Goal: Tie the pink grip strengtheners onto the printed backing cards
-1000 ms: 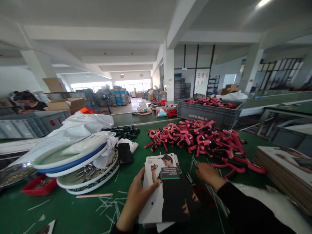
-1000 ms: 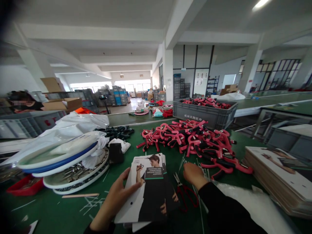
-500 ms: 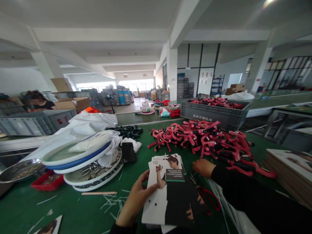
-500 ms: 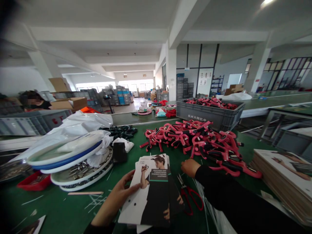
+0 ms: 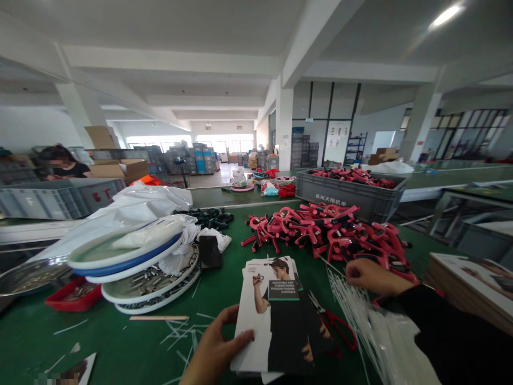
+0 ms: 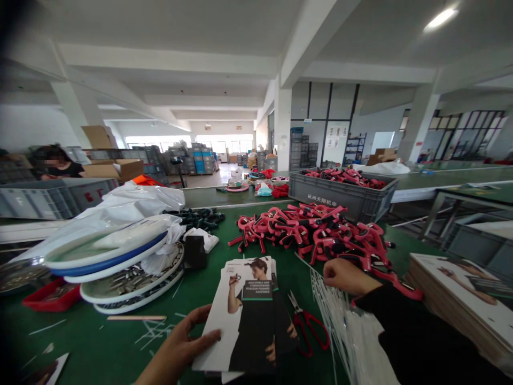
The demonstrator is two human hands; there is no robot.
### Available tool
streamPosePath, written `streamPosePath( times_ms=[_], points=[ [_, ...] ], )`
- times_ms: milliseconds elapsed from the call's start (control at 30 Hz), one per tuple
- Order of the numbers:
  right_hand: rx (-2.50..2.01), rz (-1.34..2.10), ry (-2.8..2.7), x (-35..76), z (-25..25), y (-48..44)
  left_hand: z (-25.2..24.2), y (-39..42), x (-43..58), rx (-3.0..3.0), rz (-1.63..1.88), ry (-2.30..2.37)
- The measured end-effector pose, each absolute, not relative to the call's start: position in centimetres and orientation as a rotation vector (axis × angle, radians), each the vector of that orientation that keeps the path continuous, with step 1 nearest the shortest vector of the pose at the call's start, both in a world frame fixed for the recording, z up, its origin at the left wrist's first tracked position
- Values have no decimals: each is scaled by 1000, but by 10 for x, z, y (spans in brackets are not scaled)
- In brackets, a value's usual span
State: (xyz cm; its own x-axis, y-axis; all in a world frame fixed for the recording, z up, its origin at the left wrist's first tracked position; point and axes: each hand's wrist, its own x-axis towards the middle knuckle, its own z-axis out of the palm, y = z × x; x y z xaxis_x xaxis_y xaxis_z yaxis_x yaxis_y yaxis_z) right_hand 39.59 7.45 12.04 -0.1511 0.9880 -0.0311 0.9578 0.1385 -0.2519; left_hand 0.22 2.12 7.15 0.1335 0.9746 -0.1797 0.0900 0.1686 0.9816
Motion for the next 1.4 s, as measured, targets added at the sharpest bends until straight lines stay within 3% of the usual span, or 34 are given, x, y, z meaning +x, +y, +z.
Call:
streamPosePath(
  times_ms=[133,200,267,567,700,867,933,1100,1400],
  points=[
    [-1764,730,-2029,360,128,48,85,16,7,1080,1024,1201],
    [-1509,1198,-1649,336,132,37,94,15,9,1019,1025,1119],
    [-1312,1451,-1367,315,135,29,100,14,12,986,998,1061],
    [-1185,1578,-1352,262,143,16,87,10,17,951,972,930],
    [-1327,1165,-1844,248,151,-3,85,6,14,941,979,850],
    [-1210,-86,-2379,253,144,-23,88,4,16,882,1021,894],
    [-1102,-385,-2420,258,138,-24,90,3,16,860,1022,888],
    [-931,-713,-2476,255,142,-21,93,-1,9,847,1030,751],
    [-824,-859,-2498,255,162,-26,95,-2,5,845,1081,755]
  ],
)
